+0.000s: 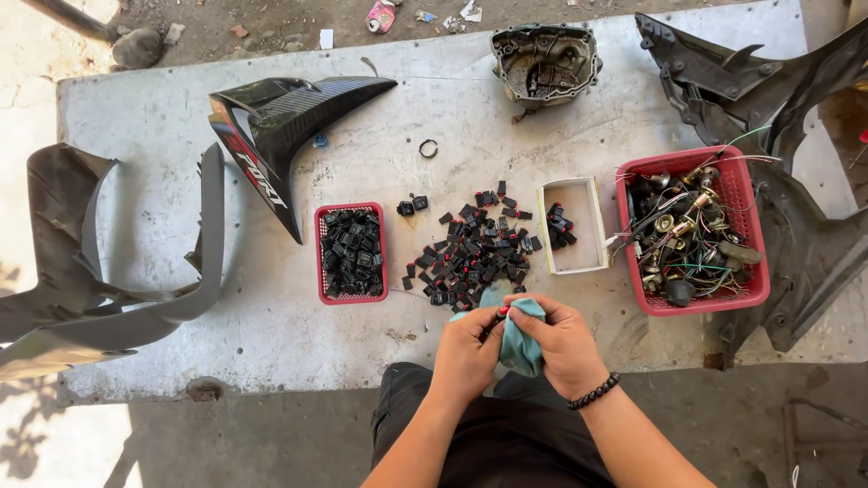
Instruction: Cleaning individual motorcycle electrical switches or components using a cloth on a workbench.
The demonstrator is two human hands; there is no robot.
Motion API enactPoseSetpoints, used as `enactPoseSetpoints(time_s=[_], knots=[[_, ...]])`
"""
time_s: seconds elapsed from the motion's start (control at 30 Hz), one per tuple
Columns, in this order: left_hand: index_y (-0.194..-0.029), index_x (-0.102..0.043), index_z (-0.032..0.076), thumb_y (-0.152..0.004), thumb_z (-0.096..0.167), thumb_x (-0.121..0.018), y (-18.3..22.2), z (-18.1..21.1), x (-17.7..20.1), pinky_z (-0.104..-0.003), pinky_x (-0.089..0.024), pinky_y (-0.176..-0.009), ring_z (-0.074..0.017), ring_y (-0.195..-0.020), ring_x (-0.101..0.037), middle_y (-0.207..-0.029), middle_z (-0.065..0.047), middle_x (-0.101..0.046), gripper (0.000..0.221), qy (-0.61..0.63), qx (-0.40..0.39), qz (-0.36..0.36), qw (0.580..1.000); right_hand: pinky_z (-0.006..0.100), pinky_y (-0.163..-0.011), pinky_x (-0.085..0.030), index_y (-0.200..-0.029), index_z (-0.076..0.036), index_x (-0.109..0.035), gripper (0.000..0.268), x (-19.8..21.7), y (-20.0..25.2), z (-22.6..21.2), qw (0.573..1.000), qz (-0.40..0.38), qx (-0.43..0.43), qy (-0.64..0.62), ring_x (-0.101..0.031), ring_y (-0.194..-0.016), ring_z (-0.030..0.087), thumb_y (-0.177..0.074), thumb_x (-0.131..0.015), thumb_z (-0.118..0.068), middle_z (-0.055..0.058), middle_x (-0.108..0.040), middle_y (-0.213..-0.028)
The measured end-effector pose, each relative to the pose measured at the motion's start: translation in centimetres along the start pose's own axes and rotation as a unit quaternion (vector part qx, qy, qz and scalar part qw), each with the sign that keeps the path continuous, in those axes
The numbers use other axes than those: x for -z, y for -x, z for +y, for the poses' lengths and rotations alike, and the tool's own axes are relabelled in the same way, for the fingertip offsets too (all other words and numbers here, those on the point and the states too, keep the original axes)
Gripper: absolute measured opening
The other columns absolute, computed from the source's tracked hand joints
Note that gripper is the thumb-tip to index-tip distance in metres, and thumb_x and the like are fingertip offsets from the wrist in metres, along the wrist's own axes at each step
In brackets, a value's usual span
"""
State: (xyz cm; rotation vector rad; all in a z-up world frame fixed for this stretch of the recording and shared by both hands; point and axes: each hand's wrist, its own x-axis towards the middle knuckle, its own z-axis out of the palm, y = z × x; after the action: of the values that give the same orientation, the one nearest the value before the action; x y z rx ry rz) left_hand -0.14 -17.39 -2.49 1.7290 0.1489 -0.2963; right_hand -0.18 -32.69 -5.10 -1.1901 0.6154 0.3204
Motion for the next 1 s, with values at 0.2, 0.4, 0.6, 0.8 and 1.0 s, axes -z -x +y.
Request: enactPoseSetpoints(time_s=[0.2, 0.4, 0.6, 0.8, 1.0], knots=[[-0.083, -0.066, 0.004, -0.087, 0.012, -0.065, 0.5, 1.8, 2.2, -0.034, -0.045, -0.054, -0.0214, -0.056, -0.054, -0.070, -0.006, -0.068, 0.009, -0.118, -0.017, -0.094, 0.988, 0.028, -0.076, -0.054, -0.109, 0.000, -0.078, 0.021, 0.6, 1.2, -3.7, 0.970, -0.172, -0.016, 0.172, -0.064, -0.083, 0.014, -0.091, -0.069, -0.001, 0.008, -0.077, -0.097], [-0.102, -0.072, 0.007, -0.093, 0.017, -0.063, 0.7, 1.1, 1.4, -0.030, -0.047, -0.057, -0.0145, -0.061, -0.056, -0.074, -0.003, -0.069, 0.015, -0.067, 0.061, -0.074, 0.993, 0.028, -0.078, -0.050, -0.115, 0.002, -0.073, 0.023, 1.1, 0.7, -2.3, 0.990, -0.140, -0.003, 0.033, -0.060, -0.085, 0.015, -0.092, -0.069, 0.001, 0.008, -0.069, -0.098], [-0.098, -0.072, 0.006, -0.092, 0.014, -0.062, 0.6, 2.8, 1.0, -0.032, -0.048, -0.057, -0.0184, -0.060, -0.057, -0.075, -0.006, -0.071, 0.014, -0.083, 0.055, -0.081, 0.992, 0.027, -0.075, -0.053, -0.114, 0.000, -0.058, 0.033, 1.0, 0.7, -1.0, 0.995, -0.048, 0.071, -0.049, -0.066, -0.083, 0.017, -0.086, -0.073, 0.007, 0.013, -0.069, -0.099], [-0.105, -0.070, 0.007, -0.093, 0.012, -0.061, 0.3, 2.8, 1.5, -0.028, -0.050, -0.063, -0.0134, -0.069, -0.059, -0.084, -0.002, -0.071, 0.016, -0.038, 0.065, -0.150, 0.986, 0.029, -0.081, -0.055, -0.107, -0.004, -0.056, 0.035, 1.0, -0.3, -1.5, 0.992, -0.060, 0.107, -0.009, -0.064, -0.090, 0.017, -0.081, -0.077, 0.008, 0.011, -0.067, -0.106], [-0.103, -0.070, 0.004, -0.096, 0.010, -0.060, 0.6, 0.5, 1.1, -0.030, -0.044, -0.055, -0.0129, -0.058, -0.050, -0.070, -0.003, -0.065, 0.013, -0.011, 0.080, -0.090, 0.993, 0.022, -0.061, -0.043, -0.094, 0.002, -0.076, 0.015, -0.3, 0.8, -4.0, 0.941, -0.122, 0.169, 0.266, -0.051, -0.068, 0.009, -0.090, -0.073, -0.012, 0.000, -0.069, -0.094]])
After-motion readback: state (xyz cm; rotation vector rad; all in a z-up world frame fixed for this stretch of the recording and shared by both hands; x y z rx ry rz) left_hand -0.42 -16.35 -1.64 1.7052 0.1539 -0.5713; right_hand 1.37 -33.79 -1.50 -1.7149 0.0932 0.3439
